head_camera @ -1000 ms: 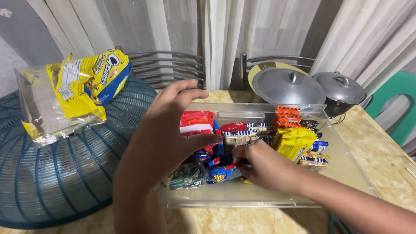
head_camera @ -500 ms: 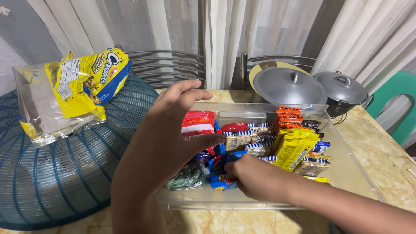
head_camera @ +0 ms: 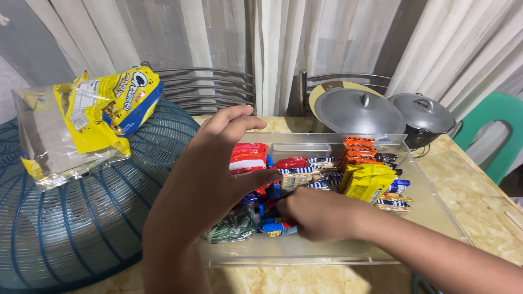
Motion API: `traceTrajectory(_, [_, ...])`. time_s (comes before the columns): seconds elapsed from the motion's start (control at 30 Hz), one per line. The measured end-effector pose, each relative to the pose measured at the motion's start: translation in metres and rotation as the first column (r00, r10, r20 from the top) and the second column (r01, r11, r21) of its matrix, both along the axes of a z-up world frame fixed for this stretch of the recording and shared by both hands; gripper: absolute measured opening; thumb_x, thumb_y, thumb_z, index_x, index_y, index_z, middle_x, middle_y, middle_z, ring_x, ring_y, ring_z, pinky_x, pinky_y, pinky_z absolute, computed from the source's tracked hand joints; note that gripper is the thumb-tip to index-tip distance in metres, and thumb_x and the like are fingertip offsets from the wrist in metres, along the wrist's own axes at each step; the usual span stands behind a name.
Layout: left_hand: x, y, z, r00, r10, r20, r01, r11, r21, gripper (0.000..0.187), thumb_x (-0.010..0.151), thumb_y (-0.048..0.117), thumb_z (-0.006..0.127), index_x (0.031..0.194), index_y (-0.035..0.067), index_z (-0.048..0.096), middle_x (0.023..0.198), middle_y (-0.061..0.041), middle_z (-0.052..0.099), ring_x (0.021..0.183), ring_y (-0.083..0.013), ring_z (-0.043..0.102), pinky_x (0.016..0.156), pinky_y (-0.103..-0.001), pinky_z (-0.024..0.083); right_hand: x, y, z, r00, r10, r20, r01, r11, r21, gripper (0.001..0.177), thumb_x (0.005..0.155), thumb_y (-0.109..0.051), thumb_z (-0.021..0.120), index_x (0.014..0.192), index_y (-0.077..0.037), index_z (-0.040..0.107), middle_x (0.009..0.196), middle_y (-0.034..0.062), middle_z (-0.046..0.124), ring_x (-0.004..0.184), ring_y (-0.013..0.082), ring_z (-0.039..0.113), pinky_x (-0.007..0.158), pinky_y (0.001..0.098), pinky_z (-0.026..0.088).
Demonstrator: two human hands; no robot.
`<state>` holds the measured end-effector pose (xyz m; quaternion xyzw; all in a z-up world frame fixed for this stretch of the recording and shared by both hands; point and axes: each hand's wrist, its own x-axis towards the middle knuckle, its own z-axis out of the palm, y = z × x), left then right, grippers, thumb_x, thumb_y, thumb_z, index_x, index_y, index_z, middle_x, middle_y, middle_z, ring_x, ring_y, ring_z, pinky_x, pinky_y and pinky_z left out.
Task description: Organize snack packs and biscuits into a clear storage tray on a table.
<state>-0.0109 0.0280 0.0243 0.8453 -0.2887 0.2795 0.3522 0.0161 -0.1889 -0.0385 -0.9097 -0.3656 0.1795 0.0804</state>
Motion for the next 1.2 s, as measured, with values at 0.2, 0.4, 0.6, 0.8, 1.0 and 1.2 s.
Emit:
traceTrajectory(0.2, [-0.001,-0.003,0.001,1.000,-0.008,-0.021,0.008,1.000,0.002,0.064,0.071,0.030,0.088,0.124,0.003,0.065,0.141,-0.016,0.059,0.126,-0.0366,0.059,0.100,-0.042,0.049,-0.004,0.011,-0.013,0.991,0.112,-0.071,-0.114,0.993,-0.024,0.027,0.083,-0.014,0.067,0.109,-0.004,0.065,0.084,0.0209,0.070,0.082,0.0412,0.069,0.074,0.0520,0.054])
traceTrajectory(0.4, [0.000,-0.005,0.002,0.999,-0.014,-0.030,0.014,1.000,0.008,0.064,0.070,0.030,0.088,0.123,0.002,0.066,0.138,-0.017,0.060,0.124,-0.0370,0.060,0.099,-0.042,0.049,0.012,0.021,-0.037,0.984,0.174,-0.023,-0.176,0.975,-0.137,0.015,0.086,-0.010,0.062,0.088,0.001,0.072,0.083,0.0243,0.070,0.084,0.0430,0.069,0.075,0.0520,0.055])
traceTrajectory(0.6, [0.002,-0.007,0.001,0.997,-0.051,-0.052,0.051,0.999,-0.008,0.064,0.069,0.030,0.088,0.122,0.001,0.067,0.138,-0.017,0.060,0.122,-0.0359,0.063,0.097,-0.040,0.051,0.015,0.034,-0.042,0.988,0.151,-0.020,-0.152,0.967,-0.204,0.012,0.076,0.001,0.060,0.080,0.004,0.071,0.081,0.0260,0.070,0.086,0.0416,0.071,0.076,0.0502,0.057])
traceTrajectory(0.8, [0.002,-0.004,-0.001,0.997,-0.070,0.013,0.070,0.998,0.005,0.065,0.071,0.030,0.088,0.123,-0.002,0.066,0.136,-0.020,0.061,0.122,-0.0378,0.062,0.099,-0.041,0.050,0.007,0.016,-0.009,0.986,0.150,-0.073,-0.156,0.984,-0.087,0.024,0.084,-0.019,0.070,0.093,0.003,0.072,0.086,0.0246,0.072,0.085,0.0390,0.071,0.076,0.0480,0.055])
traceTrajectory(1.0, [-0.001,-0.004,0.000,0.997,-0.076,0.000,0.076,0.997,0.005,0.062,0.070,0.027,0.088,0.120,-0.002,0.067,0.132,-0.018,0.064,0.121,-0.0359,0.063,0.099,-0.040,0.051,-0.009,-0.049,0.046,0.979,-0.039,-0.202,0.103,0.943,0.317,0.055,0.084,-0.023,0.079,0.133,-0.004,0.065,0.118,0.0122,0.079,0.098,0.0195,0.079,0.086,0.0323,0.063])
traceTrajectory(1.2, [-0.005,-0.015,0.001,0.993,-0.092,-0.071,0.094,0.996,0.013,0.059,0.070,0.027,0.087,0.119,0.001,0.066,0.128,-0.013,0.067,0.119,-0.0324,0.064,0.096,-0.039,0.051,-0.033,-0.214,0.035,0.911,-0.399,-0.102,0.289,0.443,0.849,0.028,0.094,-0.007,0.064,0.116,0.009,0.073,0.106,0.0201,0.081,0.099,0.0281,0.080,0.086,0.0381,0.064])
